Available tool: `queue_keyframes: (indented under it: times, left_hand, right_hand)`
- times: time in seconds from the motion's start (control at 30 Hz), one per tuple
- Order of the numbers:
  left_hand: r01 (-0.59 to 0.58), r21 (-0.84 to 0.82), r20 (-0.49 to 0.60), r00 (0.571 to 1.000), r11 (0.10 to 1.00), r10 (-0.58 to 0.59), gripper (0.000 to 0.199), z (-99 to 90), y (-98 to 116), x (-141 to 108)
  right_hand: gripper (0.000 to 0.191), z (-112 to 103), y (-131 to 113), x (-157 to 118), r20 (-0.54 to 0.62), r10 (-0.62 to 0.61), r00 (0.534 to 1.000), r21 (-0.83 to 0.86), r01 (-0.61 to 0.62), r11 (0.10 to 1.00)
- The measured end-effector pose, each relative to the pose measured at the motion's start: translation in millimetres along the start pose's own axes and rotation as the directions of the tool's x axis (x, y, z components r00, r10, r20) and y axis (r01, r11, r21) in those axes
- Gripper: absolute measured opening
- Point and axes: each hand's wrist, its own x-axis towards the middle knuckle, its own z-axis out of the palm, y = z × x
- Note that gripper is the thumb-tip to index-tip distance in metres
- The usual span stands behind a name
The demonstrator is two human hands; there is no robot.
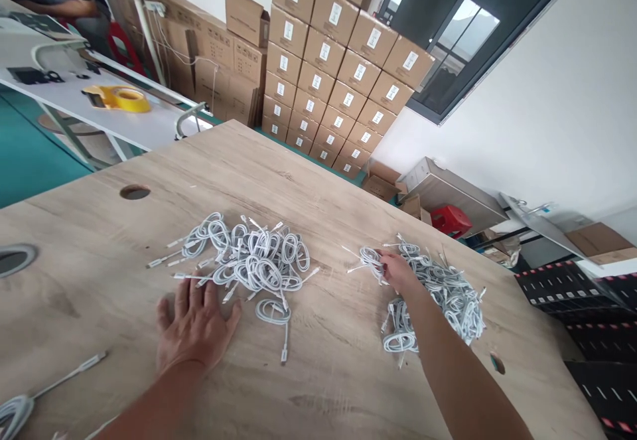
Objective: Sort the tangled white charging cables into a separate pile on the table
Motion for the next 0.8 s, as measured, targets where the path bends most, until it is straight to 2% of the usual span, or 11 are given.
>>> queue_keyframes:
  times: [0.1, 0.17, 0.2, 0.23, 0.3, 0.37, 0.43, 0.53, 0.67, 0.73, 0.8]
  left_hand:
    - [-0.016, -0.006, -0.012, 1.0, 1.0, 0.016, 0.073, 3.4, -2, 2]
    - [-0.017, 0.0, -0.013, 1.0, 1.0, 0.017, 0.072, 4.6, -3, 3]
    - [-0.015, 0.004, -0.012, 1.0, 1.0, 0.015, 0.071, 4.9, -4, 4]
    - [-0.011, 0.007, -0.009, 1.0, 1.0, 0.011, 0.071, 5.0, -4, 4]
    - [-0.006, 0.013, 0.001, 1.0, 1.0, 0.006, 0.071, 4.7, -4, 4]
    - [-0.01, 0.026, 0.011, 1.0, 1.0, 0.01, 0.072, 4.2, -3, 3]
    - [-0.004, 0.047, 0.018, 1.0, 0.999, 0.003, 0.071, 3.4, -1, 2]
    - [0.007, 0.064, 0.017, 1.0, 0.998, -0.008, 0.07, 2.1, 0, 0]
    - [0.006, 0.058, 0.006, 1.0, 0.998, -0.007, 0.07, 0.2, 1, -1]
    - [0.004, 0.052, 0.01, 1.0, 0.999, -0.005, 0.07, 0.3, 0, -1]
    - [0.001, 0.043, 0.012, 1.0, 0.999, -0.001, 0.072, 1.6, -1, 0]
  right_hand:
    - [0.039, 25, -13, -11, 0.18, -0.054, 0.982, 0.089, 0.039, 0.995]
    - [0.049, 31, -24, -8, 0.199, -0.114, 0.973, -0.053, 0.127, 0.99]
    - [0.05, 28, -28, -5, 0.145, -0.141, 0.979, -0.224, 0.171, 0.96]
    - [0.05, 21, -32, 0, 0.065, -0.158, 0.985, -0.453, 0.17, 0.875]
    - [0.051, -1, -33, 9, -0.113, -0.173, 0.978, -0.832, 0.002, 0.555]
    - [0.052, -24, -25, 15, -0.23, -0.147, 0.962, -0.947, -0.186, 0.263]
    - [0.052, -41, -12, 19, -0.266, -0.122, 0.956, -0.958, -0.248, 0.144]
    - [0.054, -49, 8, 23, -0.254, -0.17, 0.952, -0.963, -0.233, 0.132]
    - [0.065, -37, 16, 30, -0.127, -0.274, 0.953, -0.956, -0.044, 0.289]
    - [0.07, -26, 16, 31, 0.005, -0.283, 0.959, -0.971, 0.073, 0.229]
    - [0.071, -18, 16, 30, 0.09, -0.24, 0.967, -0.984, 0.124, 0.128]
